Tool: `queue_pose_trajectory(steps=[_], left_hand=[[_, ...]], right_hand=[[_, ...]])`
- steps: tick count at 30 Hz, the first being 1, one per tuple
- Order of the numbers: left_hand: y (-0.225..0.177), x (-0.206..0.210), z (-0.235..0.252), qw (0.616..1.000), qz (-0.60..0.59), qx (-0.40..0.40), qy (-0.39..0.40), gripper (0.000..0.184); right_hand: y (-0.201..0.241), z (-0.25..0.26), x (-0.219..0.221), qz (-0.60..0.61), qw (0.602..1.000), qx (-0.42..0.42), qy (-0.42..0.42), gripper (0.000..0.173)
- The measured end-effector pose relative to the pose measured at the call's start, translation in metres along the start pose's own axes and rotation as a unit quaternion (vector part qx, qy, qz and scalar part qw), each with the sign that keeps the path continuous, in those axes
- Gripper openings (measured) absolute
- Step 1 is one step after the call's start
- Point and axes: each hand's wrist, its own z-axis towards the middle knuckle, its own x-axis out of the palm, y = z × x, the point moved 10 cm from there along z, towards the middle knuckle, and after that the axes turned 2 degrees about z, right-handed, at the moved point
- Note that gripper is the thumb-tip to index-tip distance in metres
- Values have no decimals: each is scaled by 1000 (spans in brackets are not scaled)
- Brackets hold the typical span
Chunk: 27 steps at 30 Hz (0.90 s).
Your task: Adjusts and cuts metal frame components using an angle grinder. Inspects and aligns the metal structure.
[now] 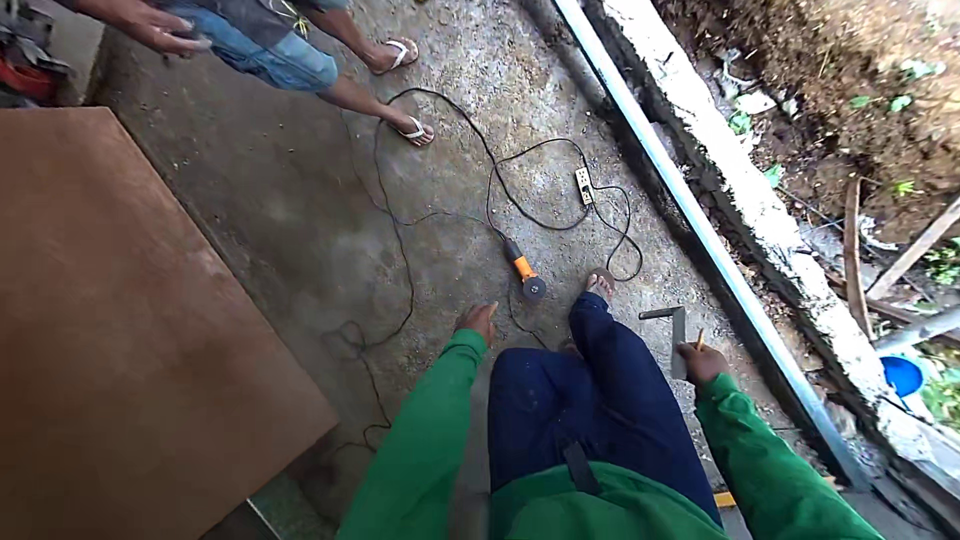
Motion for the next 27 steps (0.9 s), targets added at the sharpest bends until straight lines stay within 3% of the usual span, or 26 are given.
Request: queue_pose_trajectory(steps=[5,11,14,20,22,24,27], left_hand=[[-2,4,93,993,104,41,43,56],[-15,45,261,963,207,152,83,56],[-34,74,346,951,210,210,84,50],[-46,162,458,884,333,308,109,53],[-49,178,478,861,370,336,91,50],[-53,178,484,843,395,355,90,47],[-44,171,469,855,370,332,146,56]], right_hand=[[64,-2,107,-10,999,-23,40,33],[73,22,215,131,990,-48,22,22],[69,39,249,183,982,-40,-22,17],[48,34,280,233,967,6,-105,15],[43,36,286,206,972,29,-109,16],[35,39,298,102,990,63,-79,21],[27,36,320,-82,989,122,17,23]])
